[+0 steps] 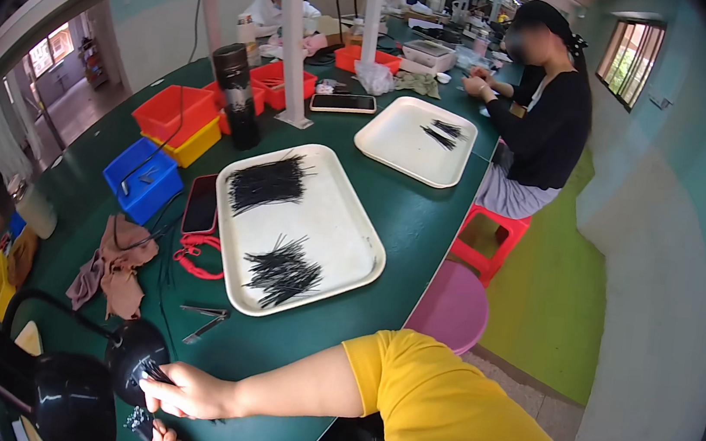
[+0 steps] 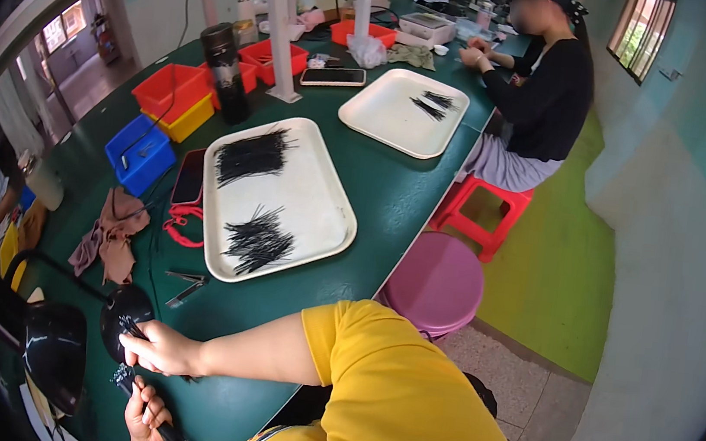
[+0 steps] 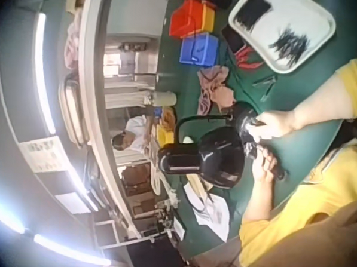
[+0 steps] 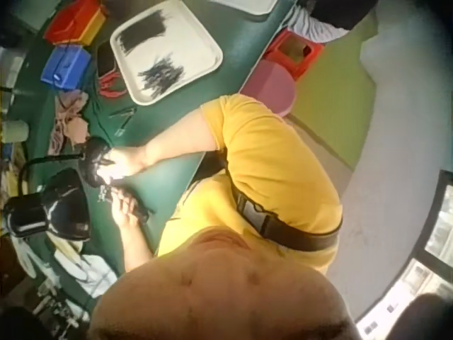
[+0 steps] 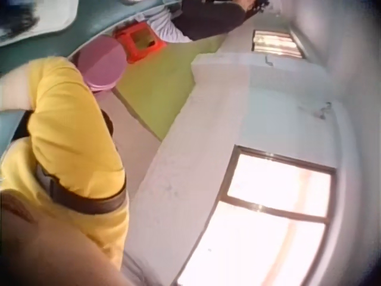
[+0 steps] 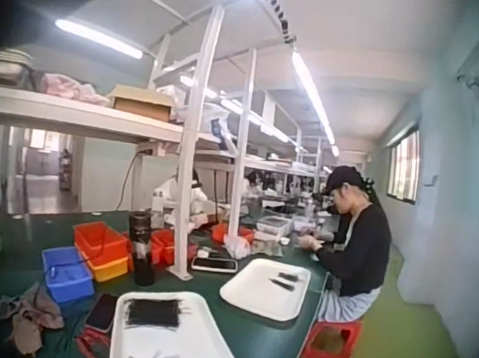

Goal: Assembling and bundling small black components on a factory assembly line.

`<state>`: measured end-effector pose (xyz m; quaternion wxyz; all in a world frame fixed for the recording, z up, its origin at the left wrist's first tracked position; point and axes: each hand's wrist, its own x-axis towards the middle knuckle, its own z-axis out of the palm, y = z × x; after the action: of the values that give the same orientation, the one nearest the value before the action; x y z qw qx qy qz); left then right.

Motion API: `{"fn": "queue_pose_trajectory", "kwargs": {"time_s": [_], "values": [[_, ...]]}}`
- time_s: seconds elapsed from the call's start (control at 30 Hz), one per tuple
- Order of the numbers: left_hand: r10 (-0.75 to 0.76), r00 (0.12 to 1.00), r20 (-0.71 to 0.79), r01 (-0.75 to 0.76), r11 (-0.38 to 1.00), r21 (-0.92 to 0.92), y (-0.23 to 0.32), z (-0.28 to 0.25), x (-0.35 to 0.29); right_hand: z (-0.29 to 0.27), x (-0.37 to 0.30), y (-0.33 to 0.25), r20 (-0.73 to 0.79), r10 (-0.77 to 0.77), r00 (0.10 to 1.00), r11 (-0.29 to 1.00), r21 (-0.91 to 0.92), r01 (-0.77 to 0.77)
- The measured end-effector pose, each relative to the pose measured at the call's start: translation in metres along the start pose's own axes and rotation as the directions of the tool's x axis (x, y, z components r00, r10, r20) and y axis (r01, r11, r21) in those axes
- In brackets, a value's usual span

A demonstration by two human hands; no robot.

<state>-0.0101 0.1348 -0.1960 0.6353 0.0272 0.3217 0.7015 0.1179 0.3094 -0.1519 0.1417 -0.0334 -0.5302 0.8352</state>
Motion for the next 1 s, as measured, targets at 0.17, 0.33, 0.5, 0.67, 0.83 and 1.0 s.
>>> {"fn": "queue_pose_trajectory", "kwargs": {"time_s": [0.17,0.33,0.5,0.67,0.83,1.0], "values": [[-0.094,0.971,0.218,0.113,0.991,-0.074,0.002,0.019,0.000,0.009,0.001,0.009,0.052,-0.135,0.989,0.990,-0.027,0.137],[-0.119,0.981,0.154,0.138,0.983,-0.117,0.004,-0.005,-0.005,0.014,-0.004,0.028,0.229,-0.380,0.896,0.843,-0.313,0.437],[-0.069,0.991,0.119,0.077,0.995,-0.067,0.000,0.000,-0.002,0.010,-0.005,0.047,0.390,-0.395,0.832,0.789,-0.320,0.524],[0.057,0.994,-0.098,-0.053,0.998,0.044,-0.004,-0.002,-0.010,0.012,-0.011,0.043,0.438,-0.533,0.724,0.646,-0.342,0.682],[-0.030,0.990,0.140,0.029,1.000,0.013,0.009,-0.030,0.004,0.011,-0.010,0.050,0.517,-0.323,0.793,0.591,-0.544,0.596],[-0.067,0.991,0.116,0.058,0.996,0.074,0.004,-0.042,-0.003,0.012,-0.017,0.034,0.658,-0.054,0.751,0.485,-0.640,0.596]]}}
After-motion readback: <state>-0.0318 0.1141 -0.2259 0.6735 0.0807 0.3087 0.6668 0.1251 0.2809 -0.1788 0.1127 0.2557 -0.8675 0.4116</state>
